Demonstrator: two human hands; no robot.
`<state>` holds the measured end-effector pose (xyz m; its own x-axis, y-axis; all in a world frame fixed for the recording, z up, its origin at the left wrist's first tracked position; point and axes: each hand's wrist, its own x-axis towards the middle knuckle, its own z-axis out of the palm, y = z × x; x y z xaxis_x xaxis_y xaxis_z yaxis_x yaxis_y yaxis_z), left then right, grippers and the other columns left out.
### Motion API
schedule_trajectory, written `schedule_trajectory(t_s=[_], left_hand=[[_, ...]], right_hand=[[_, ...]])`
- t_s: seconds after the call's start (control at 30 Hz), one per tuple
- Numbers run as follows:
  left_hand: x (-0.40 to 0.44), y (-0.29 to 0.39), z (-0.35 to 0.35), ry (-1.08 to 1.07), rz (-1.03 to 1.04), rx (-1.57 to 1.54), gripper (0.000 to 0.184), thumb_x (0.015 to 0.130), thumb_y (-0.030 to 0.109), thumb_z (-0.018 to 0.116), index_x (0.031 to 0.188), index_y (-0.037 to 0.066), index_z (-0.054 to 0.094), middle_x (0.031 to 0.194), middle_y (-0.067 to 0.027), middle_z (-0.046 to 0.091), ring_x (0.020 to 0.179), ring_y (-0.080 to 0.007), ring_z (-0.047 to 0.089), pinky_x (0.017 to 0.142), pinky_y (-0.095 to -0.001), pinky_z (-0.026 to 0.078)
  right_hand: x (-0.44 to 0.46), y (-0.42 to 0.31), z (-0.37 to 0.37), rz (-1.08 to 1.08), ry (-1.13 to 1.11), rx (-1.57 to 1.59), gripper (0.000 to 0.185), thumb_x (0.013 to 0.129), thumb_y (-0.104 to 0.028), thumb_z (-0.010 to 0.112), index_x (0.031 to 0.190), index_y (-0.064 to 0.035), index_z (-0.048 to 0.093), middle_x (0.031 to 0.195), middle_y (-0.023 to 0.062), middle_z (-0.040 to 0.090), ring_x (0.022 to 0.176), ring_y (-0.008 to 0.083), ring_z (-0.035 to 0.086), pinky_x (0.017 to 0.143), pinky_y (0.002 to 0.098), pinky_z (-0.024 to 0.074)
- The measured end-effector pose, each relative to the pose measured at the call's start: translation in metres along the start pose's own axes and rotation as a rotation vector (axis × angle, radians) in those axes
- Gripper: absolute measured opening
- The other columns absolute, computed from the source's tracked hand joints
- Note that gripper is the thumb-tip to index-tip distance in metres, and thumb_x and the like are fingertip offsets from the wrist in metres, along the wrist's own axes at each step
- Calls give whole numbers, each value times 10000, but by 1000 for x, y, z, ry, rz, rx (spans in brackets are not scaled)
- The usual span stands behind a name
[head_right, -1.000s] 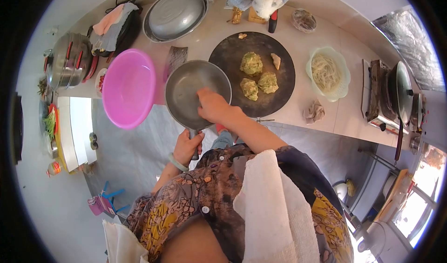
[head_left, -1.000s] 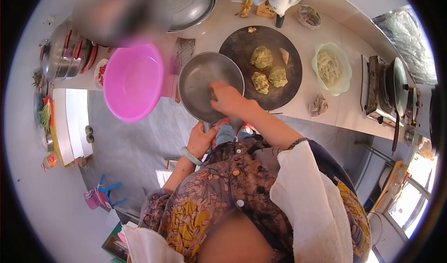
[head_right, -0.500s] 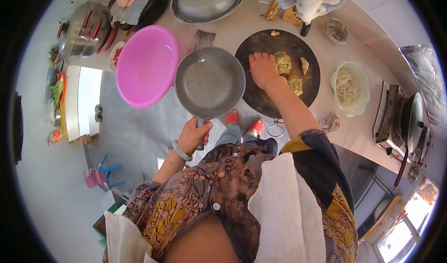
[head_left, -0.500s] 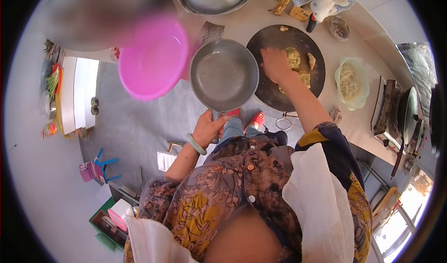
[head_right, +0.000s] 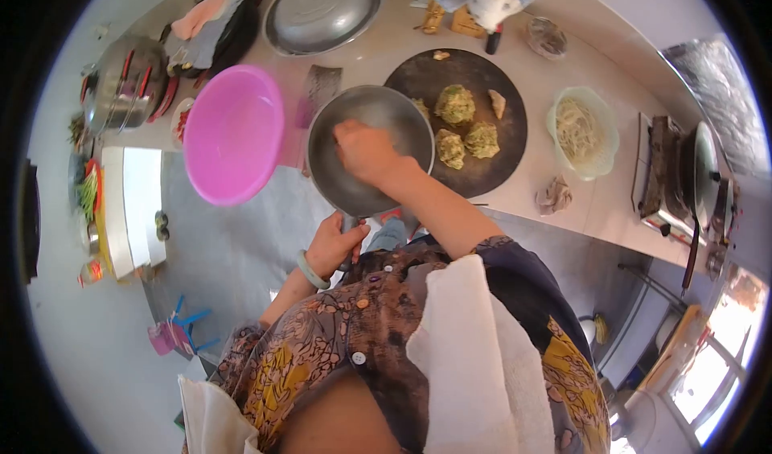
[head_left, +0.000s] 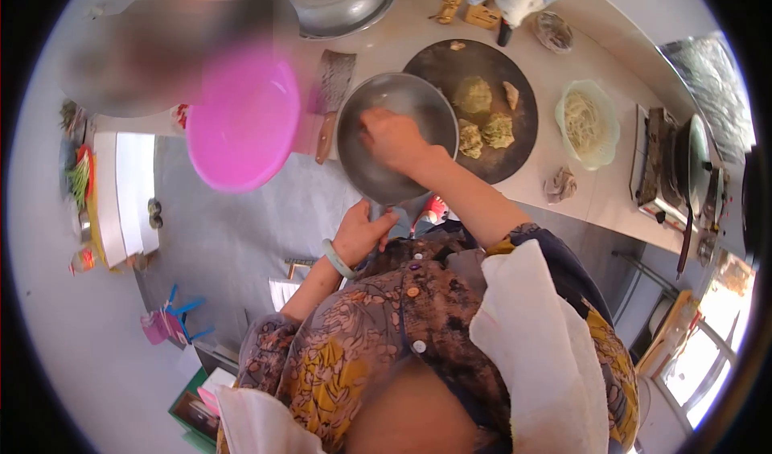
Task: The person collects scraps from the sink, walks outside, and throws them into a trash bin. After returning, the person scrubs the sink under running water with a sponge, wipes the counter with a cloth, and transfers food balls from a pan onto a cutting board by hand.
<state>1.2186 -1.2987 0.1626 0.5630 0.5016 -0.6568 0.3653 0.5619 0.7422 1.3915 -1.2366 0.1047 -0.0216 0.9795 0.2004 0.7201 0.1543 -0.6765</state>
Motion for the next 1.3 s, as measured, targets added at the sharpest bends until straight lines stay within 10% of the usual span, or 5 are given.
schedule_trajectory(t_s=[0.57, 0.73, 1.07, 1.3], left_hand=[[-6, 0, -42, 221, 27, -28, 170, 881, 115, 634, 963, 9, 530, 608, -15, 533, 456, -98, 501, 420, -254, 419], [-5, 3, -55, 258, -18, 33, 193, 884, 156, 633, 964, 17, 525, 615, -16, 527, 463, -104, 495, 426, -255, 426], [11, 21, -51, -1, -27, -212, 142, 920, 116, 587, 987, 39, 488, 641, -9, 465, 487, -100, 464, 414, -241, 403], [15, 25, -61, -90, 6, -299, 157, 930, 102, 572, 1041, 27, 489, 647, -23, 472, 497, -102, 456, 416, -241, 393]], right_hand=[[-32, 0, -100, 308, 391, 180, 78, 814, -97, 605, 865, -40, 593, 831, 162, 620, 762, 356, 635, 669, 438, 520], [-61, 86, -62, 328, 69, -346, 172, 783, -60, 542, 935, -37, 619, 942, 210, 610, 803, 371, 636, 691, 450, 537], [-63, 48, -92, 261, 500, -118, 175, 791, -62, 582, 965, -56, 603, 876, 135, 606, 835, 343, 614, 733, 429, 505], [-99, 36, -108, 375, 389, -265, 276, 813, -128, 613, 1077, -49, 623, 1021, 131, 617, 1010, 328, 581, 904, 451, 442]])
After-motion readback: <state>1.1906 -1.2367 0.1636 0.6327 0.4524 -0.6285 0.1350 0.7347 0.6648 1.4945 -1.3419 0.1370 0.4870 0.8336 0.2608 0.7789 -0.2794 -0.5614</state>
